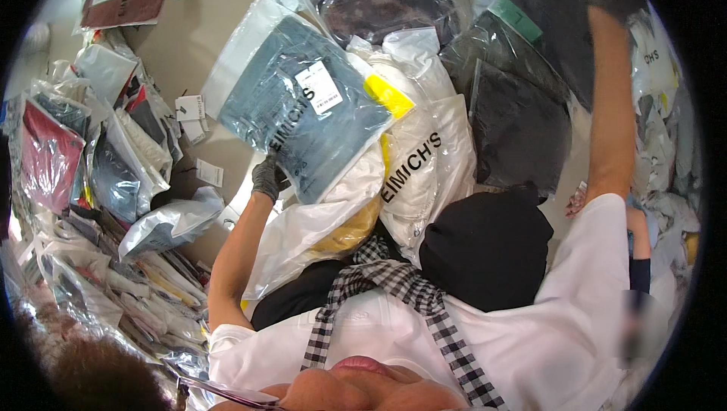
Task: The person unpacks several plastic bags containing folded clothes, including black, grey, and yellow garments. They use a small knife to cut open the packaging, remove the clothes, and place them aside.
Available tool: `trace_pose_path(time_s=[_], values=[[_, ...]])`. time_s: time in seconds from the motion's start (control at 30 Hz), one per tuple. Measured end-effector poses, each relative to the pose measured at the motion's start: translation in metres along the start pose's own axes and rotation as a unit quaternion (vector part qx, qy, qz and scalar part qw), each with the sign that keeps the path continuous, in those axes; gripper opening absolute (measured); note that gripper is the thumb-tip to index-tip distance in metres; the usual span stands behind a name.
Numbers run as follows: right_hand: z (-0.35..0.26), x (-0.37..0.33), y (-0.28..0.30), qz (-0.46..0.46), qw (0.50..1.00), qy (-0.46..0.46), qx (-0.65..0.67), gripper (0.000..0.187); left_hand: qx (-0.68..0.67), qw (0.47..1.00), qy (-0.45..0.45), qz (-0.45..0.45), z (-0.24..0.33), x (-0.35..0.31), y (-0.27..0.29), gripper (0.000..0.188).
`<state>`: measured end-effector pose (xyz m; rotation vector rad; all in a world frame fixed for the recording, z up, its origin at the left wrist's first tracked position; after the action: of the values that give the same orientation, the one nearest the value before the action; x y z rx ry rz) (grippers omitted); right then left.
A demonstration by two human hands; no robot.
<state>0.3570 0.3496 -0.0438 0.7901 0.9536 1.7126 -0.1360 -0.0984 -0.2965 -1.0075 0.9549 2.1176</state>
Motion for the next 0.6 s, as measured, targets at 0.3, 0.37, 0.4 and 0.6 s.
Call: trace_pose_path(time_s=[0.3,0.37,0.4,0.6], values=[[-0.26,-0.125,-0.012,-0.354,0.819,0.052,0.449,0.042,-0.17,0.977,0.059,-0.113,-0.01,-0.015,-0.02,0.032],[-0.277,-0.121,0.007,-0.36,0.827,0.075,0.425,0.043,-0.307,0.933,0.049,-0.179,0.003,-0.024,-0.031,0.031],[-0.282,-0.121,0.011,-0.329,0.824,0.087,0.453,0.041,-0.3,0.929,0.015,-0.217,0.01,-0.02,-0.03,0.03],[-0.242,-0.056,0.019,-0.197,0.886,0.183,0.378,0.034,-0.326,0.906,-0.123,-0.238,0.091,-0.118,-0.047,0.036]])
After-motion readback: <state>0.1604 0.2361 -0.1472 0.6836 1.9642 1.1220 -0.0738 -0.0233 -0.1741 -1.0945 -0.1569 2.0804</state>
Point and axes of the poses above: each hand's wrist, its own x-axis towards the middle knuckle, its own y-axis out of the back of the hand, z = x × y, the point moved 6 cm from there along x, towards the middle knuckle, and after that the axes turned 14 degrees about -y, right-handed, at the moved point
